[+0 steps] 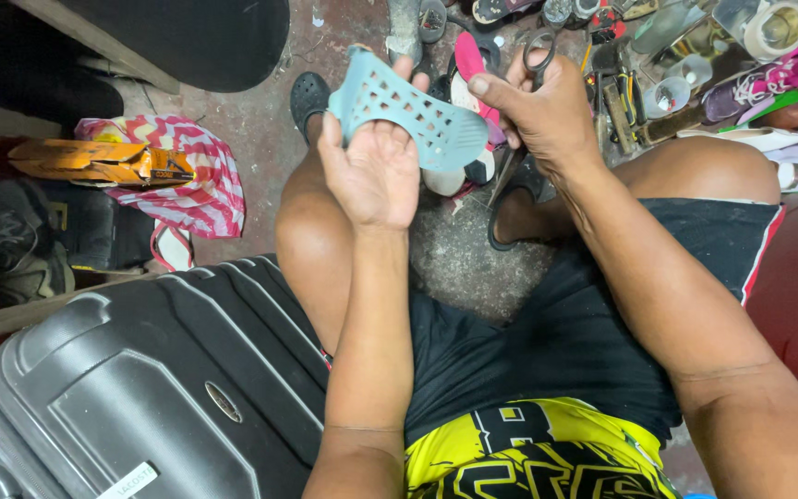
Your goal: The person uses a knife to scrape and trim the sole of a light blue slipper. They repeatedly scrape the surface, remove small pieces of material, and occasionally wipe the sole with a cloth. The person also briefly handles a plastic bottle before continuing to scrape the slipper.
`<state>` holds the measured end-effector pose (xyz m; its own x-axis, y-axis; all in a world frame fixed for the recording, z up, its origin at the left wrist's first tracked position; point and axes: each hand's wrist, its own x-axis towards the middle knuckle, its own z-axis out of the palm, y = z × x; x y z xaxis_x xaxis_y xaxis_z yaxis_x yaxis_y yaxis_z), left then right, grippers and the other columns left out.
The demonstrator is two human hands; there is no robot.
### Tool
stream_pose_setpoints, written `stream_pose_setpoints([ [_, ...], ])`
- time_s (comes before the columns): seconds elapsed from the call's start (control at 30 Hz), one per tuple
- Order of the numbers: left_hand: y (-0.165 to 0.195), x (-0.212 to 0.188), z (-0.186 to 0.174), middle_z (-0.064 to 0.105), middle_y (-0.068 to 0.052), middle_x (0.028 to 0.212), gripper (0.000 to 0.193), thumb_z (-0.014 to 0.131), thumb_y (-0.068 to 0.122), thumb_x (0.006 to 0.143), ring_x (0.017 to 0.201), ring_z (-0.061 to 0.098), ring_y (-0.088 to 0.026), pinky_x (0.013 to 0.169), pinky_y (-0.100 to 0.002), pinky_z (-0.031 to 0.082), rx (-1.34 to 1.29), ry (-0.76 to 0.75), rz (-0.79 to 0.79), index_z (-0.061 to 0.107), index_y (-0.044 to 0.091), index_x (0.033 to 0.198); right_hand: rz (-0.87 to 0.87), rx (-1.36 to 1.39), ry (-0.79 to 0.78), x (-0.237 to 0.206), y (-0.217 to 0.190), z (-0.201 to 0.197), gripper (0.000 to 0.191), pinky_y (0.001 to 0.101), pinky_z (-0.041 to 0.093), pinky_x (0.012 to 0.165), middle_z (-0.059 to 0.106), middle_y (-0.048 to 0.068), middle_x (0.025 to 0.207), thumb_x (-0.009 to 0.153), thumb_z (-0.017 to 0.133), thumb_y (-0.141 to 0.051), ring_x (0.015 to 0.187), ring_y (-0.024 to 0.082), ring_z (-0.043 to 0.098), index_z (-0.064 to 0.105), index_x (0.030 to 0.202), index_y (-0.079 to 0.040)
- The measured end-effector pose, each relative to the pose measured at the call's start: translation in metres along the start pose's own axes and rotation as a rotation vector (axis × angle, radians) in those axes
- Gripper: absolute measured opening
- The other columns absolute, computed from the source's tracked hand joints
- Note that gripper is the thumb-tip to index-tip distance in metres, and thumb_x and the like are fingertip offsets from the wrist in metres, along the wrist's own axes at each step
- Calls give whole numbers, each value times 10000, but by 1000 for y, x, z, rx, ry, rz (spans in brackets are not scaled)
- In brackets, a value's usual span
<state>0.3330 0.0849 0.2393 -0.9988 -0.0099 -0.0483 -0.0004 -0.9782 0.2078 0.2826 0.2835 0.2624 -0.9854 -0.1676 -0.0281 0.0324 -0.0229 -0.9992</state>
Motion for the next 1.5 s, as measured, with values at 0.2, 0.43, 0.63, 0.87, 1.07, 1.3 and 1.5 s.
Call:
stream_pose_setpoints([
  [0.2,20,-13,-3,286,-214,1689,715,432,408,1056,1572,301,-366,1317,-495,256,-45,-87,22,240,59,1650,120,116,-103,-13,-13,3,197,191,415,479,682,10,794,992,729,-217,524,58,541,647,941,-45],
  [0.43,24,-15,2,236,-210,1726,643,449,224,1087,1620,241,-364,1356,-506,236,30,-145,79,208,108,1672,169,151,-234,-22,-10,19,219,193,435,512,694,18,846,933,784,-136,583,44,557,634,1043,-21],
  [0.63,20,-19,8,299,-255,1684,645,453,230,1123,1563,361,-391,1327,-503,331,366,-208,110,125,161,1674,144,188,-246,-22,-6,23,176,197,448,533,670,22,814,958,780,-118,581,53,558,636,1009,-30],
  [0.87,6,-16,1,635,-289,1379,567,454,330,1154,1209,671,-305,1079,-438,555,682,-15,189,431,-107,1515,175,172,-257,-27,3,26,181,199,458,537,665,19,807,955,773,-108,606,53,578,603,989,-54],
  [1.07,13,-14,-6,679,-287,1304,521,451,305,1149,1124,704,-294,1020,-419,582,798,36,177,490,-116,1453,-226,-348,-186,-31,-10,24,216,281,489,724,648,55,926,1060,763,-146,804,125,603,580,1033,-34],
  [1.3,-5,-11,-8,576,-305,1451,563,386,322,1152,1299,633,-345,1148,-449,505,652,27,113,389,-106,1517,-513,-825,-13,-35,-19,41,168,422,498,697,614,112,928,1041,728,-176,801,327,667,608,1026,-59],
  [1.5,-17,-8,-18,500,-328,1520,571,361,301,1164,1373,556,-378,1209,-470,435,473,63,83,338,-117,1552,-578,-959,-31,-27,-5,50,149,468,476,650,575,119,916,990,726,-148,773,355,646,603,988,-63],
])
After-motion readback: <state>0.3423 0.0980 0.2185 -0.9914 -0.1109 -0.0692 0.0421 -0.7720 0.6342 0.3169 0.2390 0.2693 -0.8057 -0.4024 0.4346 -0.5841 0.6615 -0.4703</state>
